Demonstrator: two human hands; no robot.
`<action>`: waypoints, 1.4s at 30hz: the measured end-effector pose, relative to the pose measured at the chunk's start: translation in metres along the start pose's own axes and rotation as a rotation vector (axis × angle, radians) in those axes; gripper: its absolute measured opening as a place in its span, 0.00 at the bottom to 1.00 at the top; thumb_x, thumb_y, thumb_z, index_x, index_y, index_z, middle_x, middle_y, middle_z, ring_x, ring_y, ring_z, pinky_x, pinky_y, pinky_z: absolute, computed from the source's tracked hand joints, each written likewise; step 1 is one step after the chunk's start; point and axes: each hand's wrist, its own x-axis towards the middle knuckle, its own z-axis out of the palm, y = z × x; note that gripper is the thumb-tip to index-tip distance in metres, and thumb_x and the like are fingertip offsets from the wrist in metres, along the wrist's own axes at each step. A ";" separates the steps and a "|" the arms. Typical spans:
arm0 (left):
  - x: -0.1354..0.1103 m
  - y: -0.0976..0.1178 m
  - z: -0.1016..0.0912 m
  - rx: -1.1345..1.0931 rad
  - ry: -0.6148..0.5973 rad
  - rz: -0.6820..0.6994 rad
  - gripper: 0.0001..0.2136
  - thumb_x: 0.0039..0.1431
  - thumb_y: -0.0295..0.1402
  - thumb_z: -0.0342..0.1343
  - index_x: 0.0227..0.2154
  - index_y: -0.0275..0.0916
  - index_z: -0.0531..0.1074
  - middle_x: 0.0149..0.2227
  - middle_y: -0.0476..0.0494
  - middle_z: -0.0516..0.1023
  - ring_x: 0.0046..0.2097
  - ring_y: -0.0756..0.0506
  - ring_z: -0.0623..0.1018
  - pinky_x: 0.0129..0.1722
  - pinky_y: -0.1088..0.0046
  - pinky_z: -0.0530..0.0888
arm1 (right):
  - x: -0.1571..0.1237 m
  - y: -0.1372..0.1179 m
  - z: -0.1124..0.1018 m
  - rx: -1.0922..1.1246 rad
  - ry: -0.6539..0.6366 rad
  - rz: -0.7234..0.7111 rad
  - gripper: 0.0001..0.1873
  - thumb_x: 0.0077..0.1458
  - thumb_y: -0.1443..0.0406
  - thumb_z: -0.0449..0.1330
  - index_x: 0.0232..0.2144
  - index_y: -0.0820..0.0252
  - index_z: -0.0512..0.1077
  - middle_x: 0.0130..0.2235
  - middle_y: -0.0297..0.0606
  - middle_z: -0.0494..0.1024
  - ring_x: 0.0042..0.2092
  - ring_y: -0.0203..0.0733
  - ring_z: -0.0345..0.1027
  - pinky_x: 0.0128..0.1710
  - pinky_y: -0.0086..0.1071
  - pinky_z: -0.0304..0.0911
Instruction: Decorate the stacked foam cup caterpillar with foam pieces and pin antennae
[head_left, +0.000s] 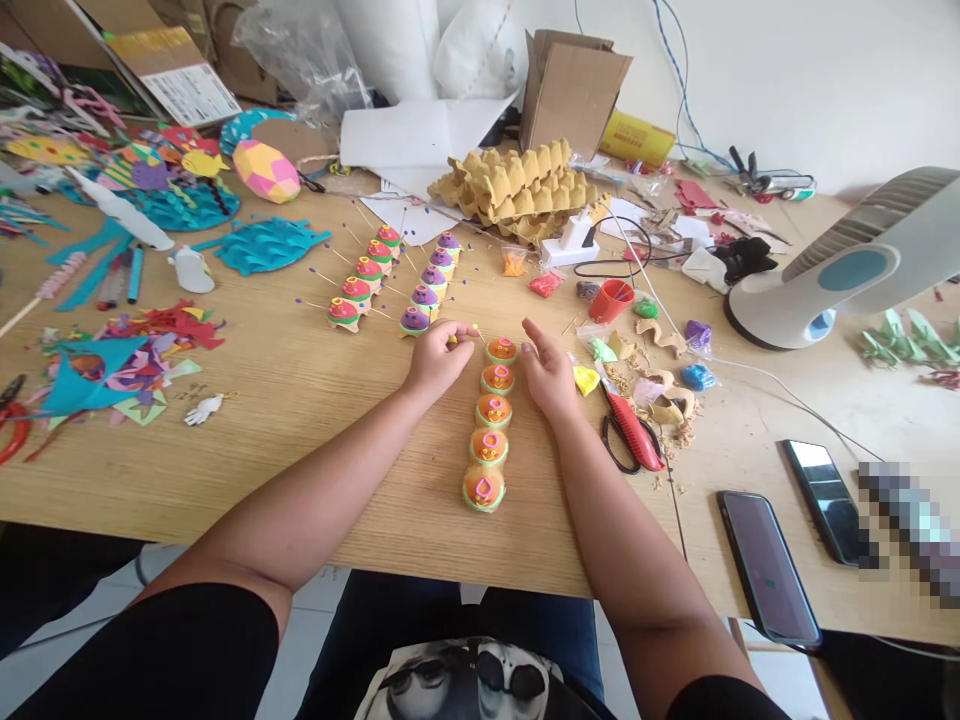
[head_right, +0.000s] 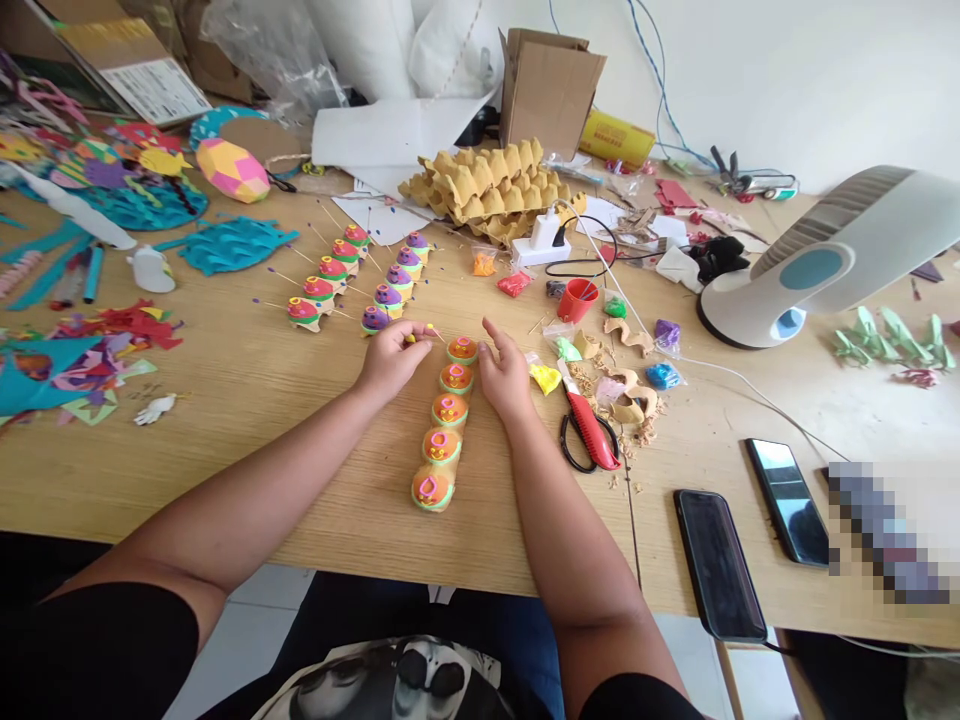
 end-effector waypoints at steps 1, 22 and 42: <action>0.000 0.000 -0.001 -0.012 -0.004 -0.005 0.10 0.50 0.27 0.55 0.34 0.37 0.79 0.33 0.48 0.75 0.35 0.49 0.73 0.36 0.73 0.70 | -0.001 -0.003 0.001 0.020 0.032 -0.031 0.25 0.63 0.56 0.55 0.60 0.57 0.69 0.62 0.43 0.72 0.65 0.46 0.64 0.67 0.46 0.57; -0.016 0.011 0.001 -0.182 0.141 0.139 0.12 0.58 0.32 0.60 0.38 0.42 0.60 0.24 0.57 0.59 0.25 0.53 0.61 0.27 0.77 0.61 | 0.077 -0.018 -0.069 -1.496 -0.662 -0.373 0.16 0.60 0.76 0.50 0.39 0.70 0.79 0.43 0.56 0.79 0.47 0.53 0.68 0.40 0.39 0.57; -0.047 0.062 -0.013 0.264 -0.051 0.812 0.05 0.63 0.32 0.56 0.40 0.41 0.74 0.32 0.46 0.79 0.34 0.47 0.76 0.39 0.70 0.71 | -0.064 -0.066 -0.046 -0.106 0.113 -0.043 0.07 0.61 0.60 0.57 0.33 0.56 0.70 0.30 0.33 0.74 0.31 0.37 0.65 0.34 0.32 0.63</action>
